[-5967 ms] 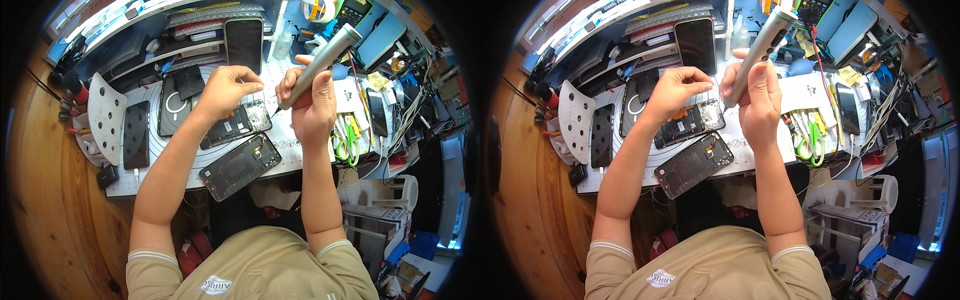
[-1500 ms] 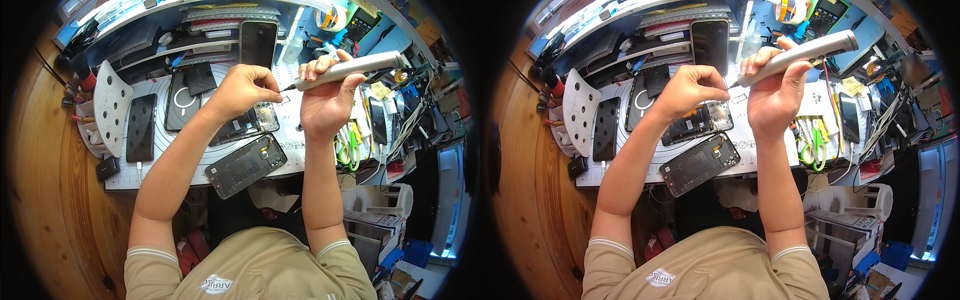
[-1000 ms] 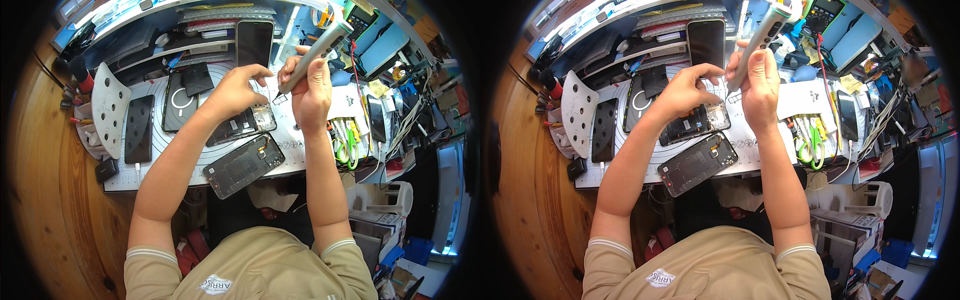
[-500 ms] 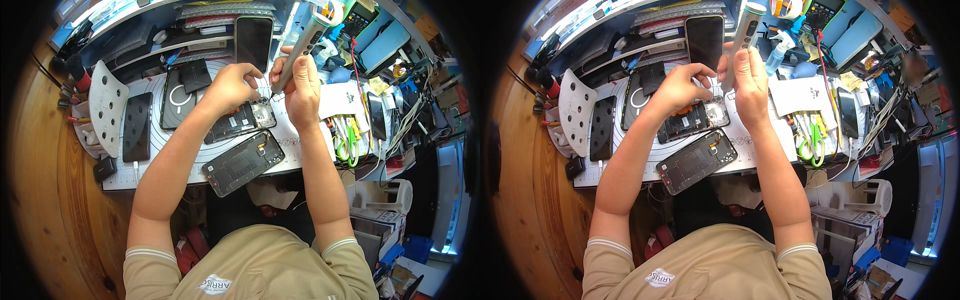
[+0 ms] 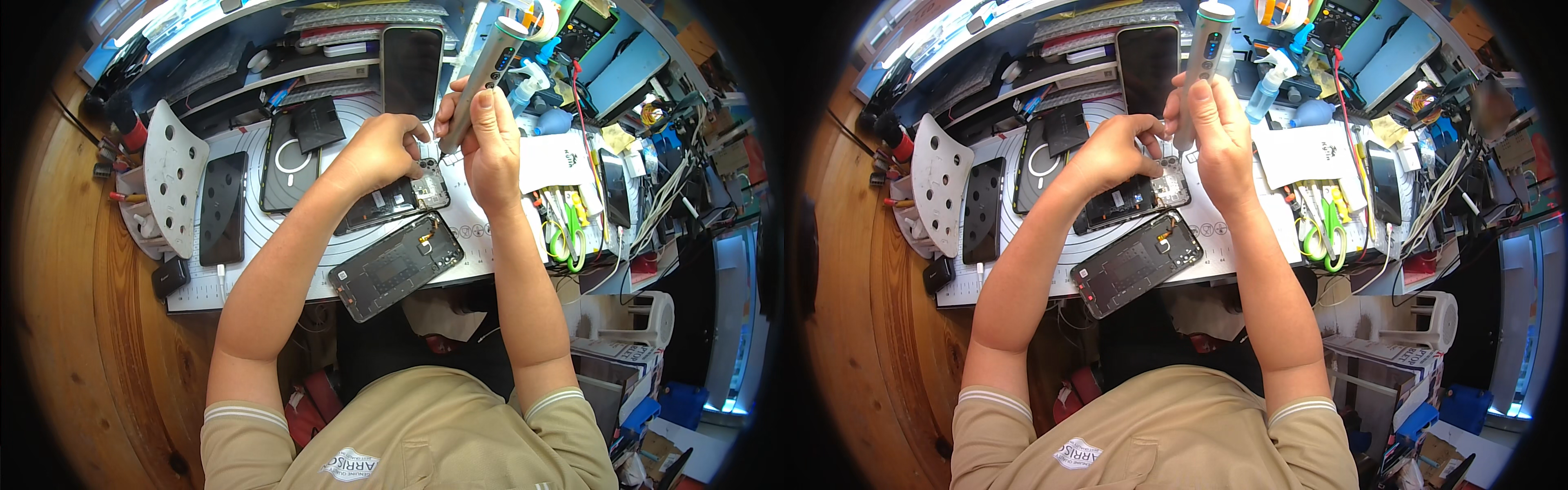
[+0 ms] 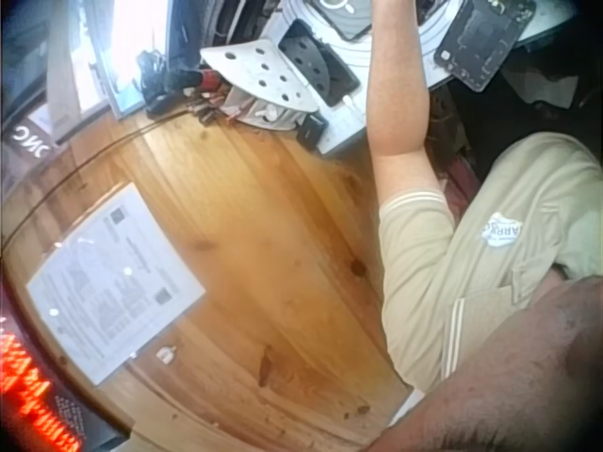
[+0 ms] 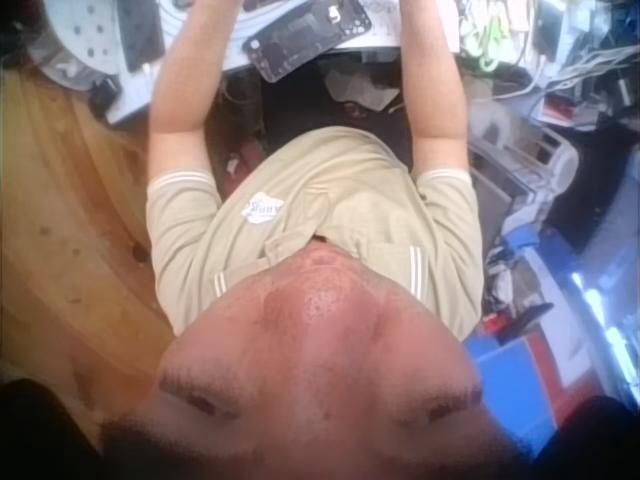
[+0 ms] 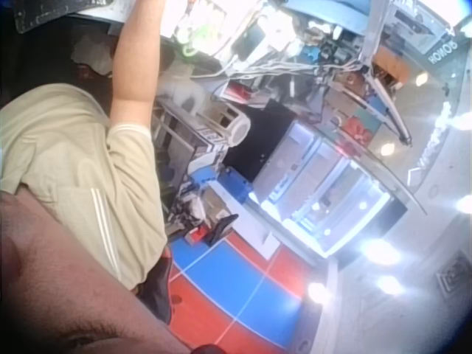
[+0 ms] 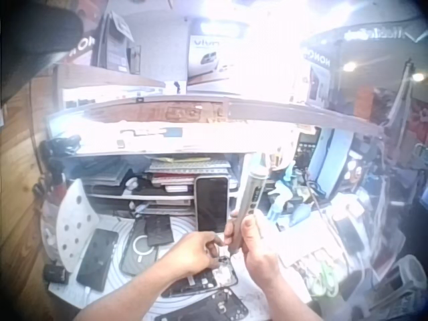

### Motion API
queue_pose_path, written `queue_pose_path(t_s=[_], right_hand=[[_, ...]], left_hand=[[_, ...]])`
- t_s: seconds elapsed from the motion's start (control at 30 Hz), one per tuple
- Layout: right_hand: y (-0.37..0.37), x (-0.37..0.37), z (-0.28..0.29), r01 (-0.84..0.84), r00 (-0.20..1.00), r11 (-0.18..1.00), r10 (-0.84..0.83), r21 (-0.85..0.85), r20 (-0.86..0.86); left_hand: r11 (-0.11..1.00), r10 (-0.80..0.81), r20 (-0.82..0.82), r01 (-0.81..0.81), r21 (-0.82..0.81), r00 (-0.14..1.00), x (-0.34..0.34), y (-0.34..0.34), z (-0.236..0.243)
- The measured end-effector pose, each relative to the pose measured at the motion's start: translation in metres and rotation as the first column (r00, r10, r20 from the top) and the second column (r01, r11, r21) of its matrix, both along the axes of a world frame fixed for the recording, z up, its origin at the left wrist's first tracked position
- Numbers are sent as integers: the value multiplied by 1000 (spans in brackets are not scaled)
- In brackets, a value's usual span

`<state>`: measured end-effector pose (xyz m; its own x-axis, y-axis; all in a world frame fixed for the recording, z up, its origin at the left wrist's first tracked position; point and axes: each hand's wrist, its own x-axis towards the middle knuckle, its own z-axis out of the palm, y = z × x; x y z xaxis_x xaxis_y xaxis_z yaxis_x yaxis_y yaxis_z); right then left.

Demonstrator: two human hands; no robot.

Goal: The person uses an electric screwdriver to remove screws from the internal chassis of a mobile phone and lifts a small circuit component from the device.

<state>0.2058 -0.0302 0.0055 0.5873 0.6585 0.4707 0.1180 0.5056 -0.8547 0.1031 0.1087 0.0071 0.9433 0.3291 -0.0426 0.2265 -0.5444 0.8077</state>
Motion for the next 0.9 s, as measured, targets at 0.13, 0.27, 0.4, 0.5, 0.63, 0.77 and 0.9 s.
queue_pose_path(t_s=[0.13, 0.27, 0.4, 0.5, 0.63, 0.77, 0.9], right_hand=[[-2, 0, 1, 4, 1000, 999, -3, -38, 25], [-1, 0, 0, -10, 1000, 1000, 10, -19, 18], [-1, 1, -1, -9, 1000, 1000, 9, -19, 24], [-2, 1, -1, -10, 1000, 1000, 10, -18, 20], [-2, 0, 0, -14, 1000, 1000, 14, -21, 15], [-2, 1, -1, -21, 1000, 1000, 21, -16, 11], [0, 1, -5, -7, 1000, 1000, 7, 18, -3]], left_hand=[[1000, 5, -33, -5, -1, 999, 0, -2, 4], [1000, -4, -4, 4, 12, 1000, 0, 0, -2], [1000, -2, -8, 2, 1, 1000, 0, -1, 0], [1000, -11, -53, 12, 16, 999, -2, -3, 6], [995, -52, -64, 57, 79, 997, -4, -3, 3], [991, -64, -76, 73, 115, 995, -4, -4, 3], [991, -65, -89, 75, 110, 994, -6, -8, 9]])
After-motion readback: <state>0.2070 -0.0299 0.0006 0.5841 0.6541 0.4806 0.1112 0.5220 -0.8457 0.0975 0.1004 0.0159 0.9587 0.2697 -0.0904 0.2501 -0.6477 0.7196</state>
